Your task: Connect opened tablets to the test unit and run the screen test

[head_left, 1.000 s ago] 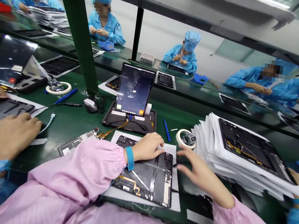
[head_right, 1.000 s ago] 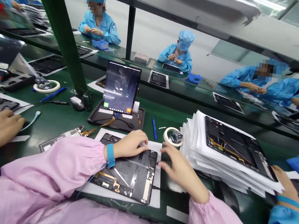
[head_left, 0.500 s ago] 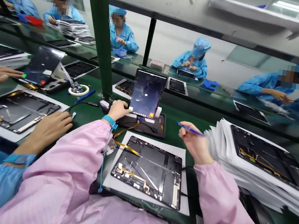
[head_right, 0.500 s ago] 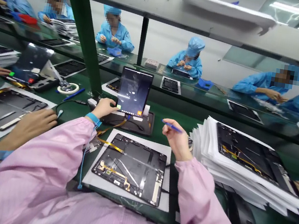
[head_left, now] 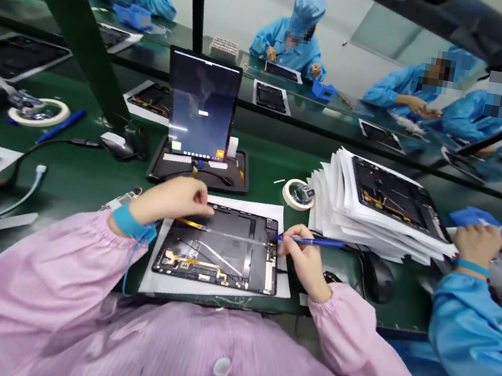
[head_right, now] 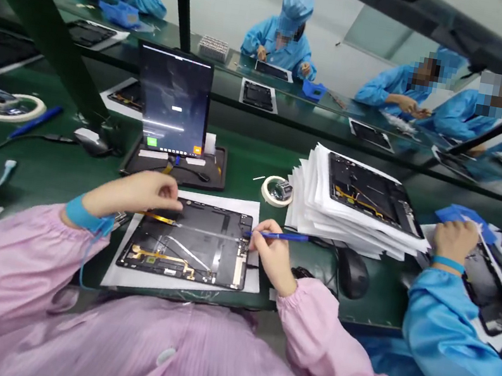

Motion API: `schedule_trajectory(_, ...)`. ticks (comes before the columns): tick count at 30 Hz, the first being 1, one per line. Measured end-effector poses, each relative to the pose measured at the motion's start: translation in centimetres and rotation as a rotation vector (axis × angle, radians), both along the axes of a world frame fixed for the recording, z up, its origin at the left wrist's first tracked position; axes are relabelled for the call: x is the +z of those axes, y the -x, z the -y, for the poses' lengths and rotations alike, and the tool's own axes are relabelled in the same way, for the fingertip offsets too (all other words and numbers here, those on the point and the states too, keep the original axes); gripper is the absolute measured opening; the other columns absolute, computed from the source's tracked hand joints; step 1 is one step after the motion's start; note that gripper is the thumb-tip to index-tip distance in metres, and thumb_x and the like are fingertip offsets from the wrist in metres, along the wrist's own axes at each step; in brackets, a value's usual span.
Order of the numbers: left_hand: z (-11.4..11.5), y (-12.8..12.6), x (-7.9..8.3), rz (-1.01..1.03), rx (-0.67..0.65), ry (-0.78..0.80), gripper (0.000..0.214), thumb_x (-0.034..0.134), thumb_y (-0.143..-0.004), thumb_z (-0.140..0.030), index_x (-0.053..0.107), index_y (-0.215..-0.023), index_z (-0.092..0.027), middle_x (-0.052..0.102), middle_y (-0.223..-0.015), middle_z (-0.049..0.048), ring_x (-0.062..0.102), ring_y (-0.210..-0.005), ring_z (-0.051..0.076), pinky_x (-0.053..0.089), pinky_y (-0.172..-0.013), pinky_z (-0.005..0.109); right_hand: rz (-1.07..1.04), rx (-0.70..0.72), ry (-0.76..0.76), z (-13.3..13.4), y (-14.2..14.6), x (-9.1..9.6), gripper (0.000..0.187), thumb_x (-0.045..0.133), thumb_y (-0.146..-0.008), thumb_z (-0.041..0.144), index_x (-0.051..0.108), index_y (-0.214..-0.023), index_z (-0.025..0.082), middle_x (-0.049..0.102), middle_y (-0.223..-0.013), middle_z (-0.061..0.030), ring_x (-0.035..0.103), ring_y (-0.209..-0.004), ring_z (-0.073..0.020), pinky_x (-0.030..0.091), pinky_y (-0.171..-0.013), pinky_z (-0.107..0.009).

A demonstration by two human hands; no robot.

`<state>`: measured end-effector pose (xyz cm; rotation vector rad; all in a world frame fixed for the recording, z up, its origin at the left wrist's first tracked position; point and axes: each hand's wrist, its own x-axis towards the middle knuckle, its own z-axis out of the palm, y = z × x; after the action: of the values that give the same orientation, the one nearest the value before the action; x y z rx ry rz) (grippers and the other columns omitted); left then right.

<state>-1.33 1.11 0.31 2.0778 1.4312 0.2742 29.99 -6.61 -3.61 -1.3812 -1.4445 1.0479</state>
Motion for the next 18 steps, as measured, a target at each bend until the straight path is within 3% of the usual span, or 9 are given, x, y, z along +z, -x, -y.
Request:
schedule_trajectory(4, 1.7, -1.7, -1.1, -0.143, -0.138, 0.097, 0.032, 0.069, -0.062, -0.050, 0.060, -0.070, -0.020, 0.064, -0.068, -0.0003, 0.056, -0.061, 0.016, 0.032, -0.052, 0.024, -0.016, -0.080, -0.024, -0.3, 0.5, -1.3, 0.016, 0.059, -0.082, 0.033, 0.048, -0.083, 0.021, 0.059, -0.059, 0.0044, 0.056, -0.057, -0.0129, 0.044, -0.060, -0.026)
schedule_trajectory(7, 1.9, -1.9, -1.7, -0.196, -0.154, 0.064, 0.030, 0.071, -0.061, -0.047, 0.058, -0.069, -0.021, 0.064, -0.068, -0.0008, 0.055, -0.061, 0.016, 0.028, -0.051, 0.025, -0.005, -0.125, -0.055, -0.5, 0.3, -1.7, 0.012, 0.057, -0.083, 0.030, 0.049, -0.084, 0.021, 0.059, -0.061, 0.0044, 0.057, -0.062, -0.0131, 0.044, -0.068, -0.028)
schedule_trajectory(12, 1.9, -1.8, -1.9, -0.220, -0.162, 0.068, 0.029, 0.069, -0.064, -0.047, 0.055, -0.066, -0.022, 0.062, -0.066, -0.0012, 0.054, -0.061, 0.017, 0.025, -0.051, 0.026, 0.003, -0.080, -0.058, -0.3, 0.1, -1.9, 0.014, 0.055, -0.083, 0.028, 0.046, -0.075, 0.022, 0.046, -0.049, 0.0082, 0.044, -0.046, -0.0101, 0.036, -0.051, -0.024)
schedule_trajectory(18, 1.9, -1.9, -1.8, -0.216, -0.167, 0.090, 0.028, 0.069, -0.065, -0.046, 0.055, -0.065, -0.021, 0.061, -0.065, -0.0014, 0.053, -0.060, 0.016, 0.025, -0.052, 0.026, 0.126, -0.078, -0.061, -0.2, 0.4, -2.1, 0.013, 0.053, -0.086, 0.030, 0.047, -0.079, 0.022, 0.051, -0.058, 0.0056, 0.050, -0.054, -0.0113, 0.039, -0.055, -0.024)
